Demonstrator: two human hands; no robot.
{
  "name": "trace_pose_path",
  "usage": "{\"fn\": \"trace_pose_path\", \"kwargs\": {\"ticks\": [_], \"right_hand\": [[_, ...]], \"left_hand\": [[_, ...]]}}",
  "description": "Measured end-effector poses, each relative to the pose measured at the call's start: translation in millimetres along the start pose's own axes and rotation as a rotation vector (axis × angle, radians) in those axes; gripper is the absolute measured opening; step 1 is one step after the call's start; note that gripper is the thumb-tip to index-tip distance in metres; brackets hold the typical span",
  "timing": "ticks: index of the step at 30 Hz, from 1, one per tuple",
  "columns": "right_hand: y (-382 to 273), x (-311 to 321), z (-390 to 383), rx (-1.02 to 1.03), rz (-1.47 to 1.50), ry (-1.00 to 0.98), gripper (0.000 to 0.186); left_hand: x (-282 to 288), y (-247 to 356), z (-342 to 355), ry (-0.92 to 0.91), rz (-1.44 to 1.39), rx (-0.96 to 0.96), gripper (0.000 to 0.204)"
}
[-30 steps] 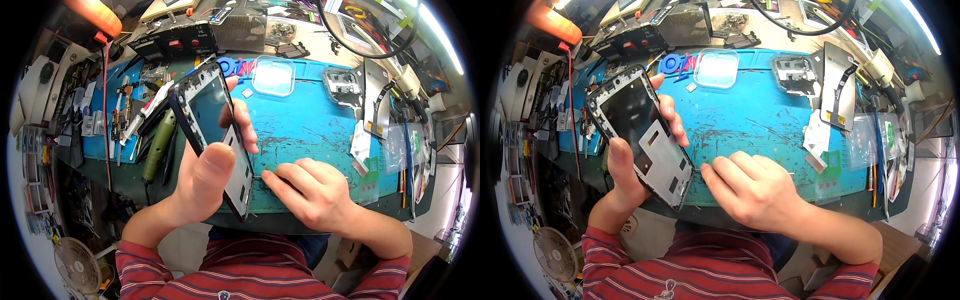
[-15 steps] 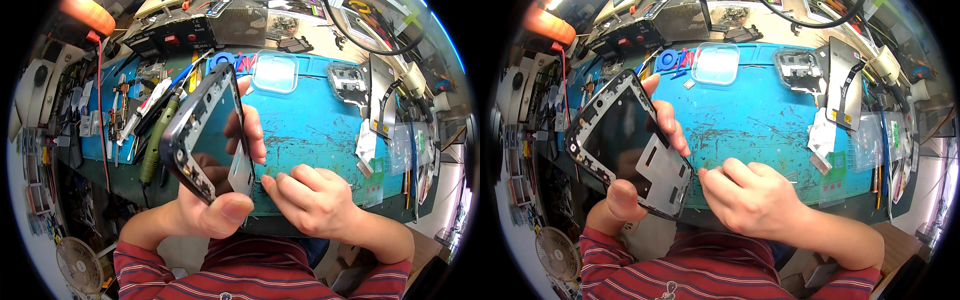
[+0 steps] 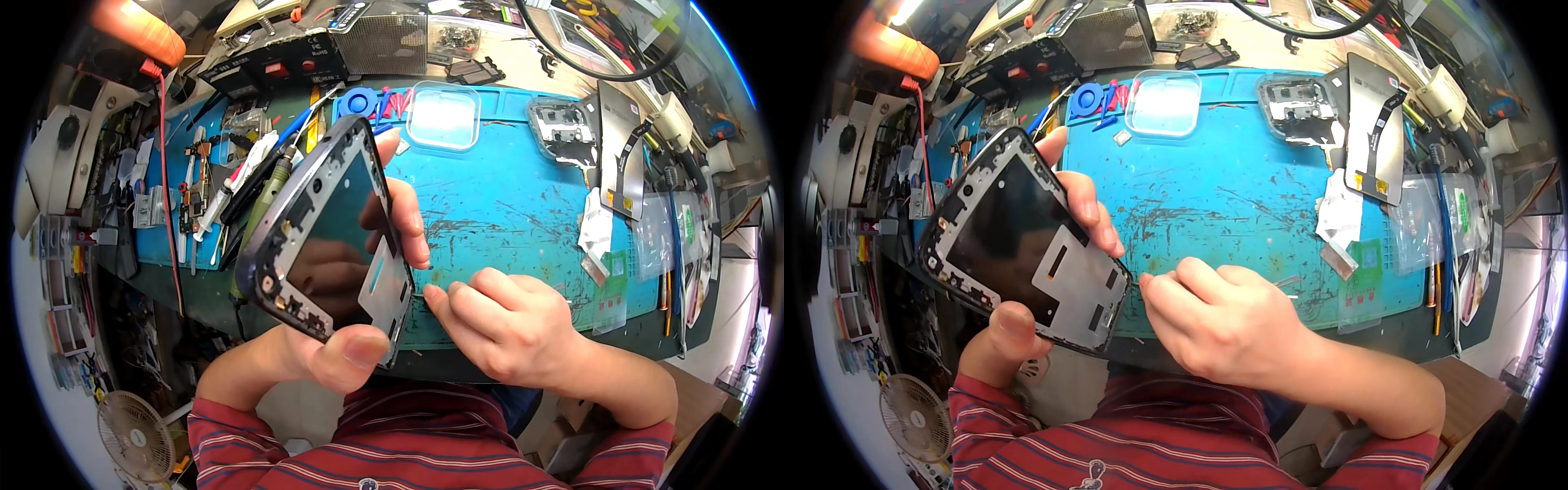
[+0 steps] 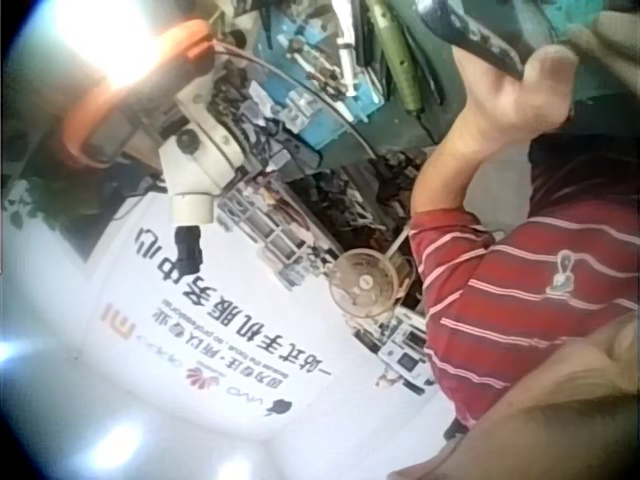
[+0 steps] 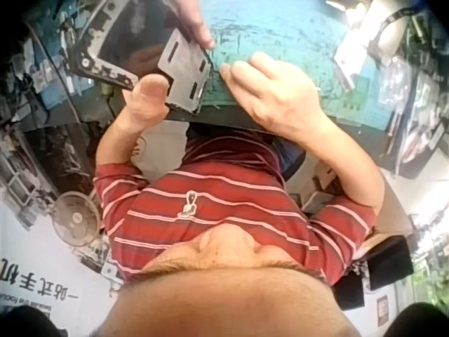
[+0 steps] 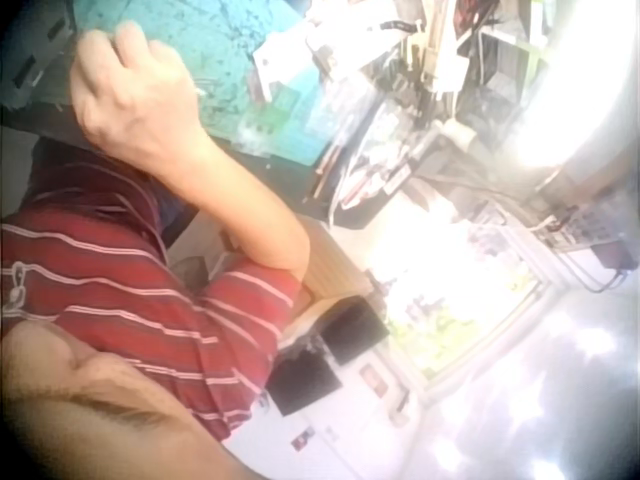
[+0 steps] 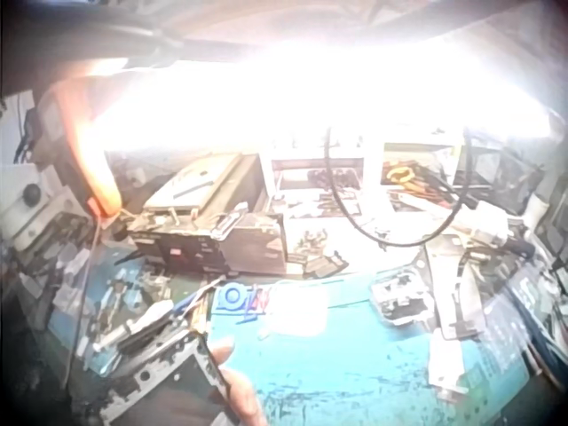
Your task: The person applies adhesive tape to a smartphone back cover, then uses a heat gun and a metal pick to pry and separate the screen assembly from the phone frame. The person handles the back cover, screen assembly, and frame throughout the process.
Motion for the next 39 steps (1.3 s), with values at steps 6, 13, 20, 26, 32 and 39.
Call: {"fn": "trace_pose_path", "kwargs": {"ticks": [6,13,20,26,32,39], "right_hand": [[2,0,-1,0.010,0.030,0.027,0.022],[4,-2,-3,-0.047,0.059,0.053,0.015],[6,-4,-5,-0.091,0.095,0.069,0.019],[2,-2,-4,-0.086,0.044,0.053,0.022],[-1,-1,-1,-0.082,0.016,0.045,0.024],[-3,3,3,-0.070,-0.009,-0.021,0.033]], "left_hand": [[1,1,-2,0.033,-0.005,0.035,0.126],[-1,0,-1,0.115,-0.060,0.063,0.127],[3,2,-1,0.081,-0.042,0.070,0.126],[6,4,-1,0.041,-0.035,0.074,0.126],[10,1,-1,0.009,-0.076,0.097,0.129],[8,3,-2,-0.017,-0.025,0.061,0.128]]}}
Point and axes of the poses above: each hand's wrist, its own z-axis towards the middle knuckle, its own x-axis out of the back of the hand, y = z × x, the point moved 2 cm from there along z, towards the middle knuckle, and after that the axes turned 11 degrees about x, right-handed, at the moved point
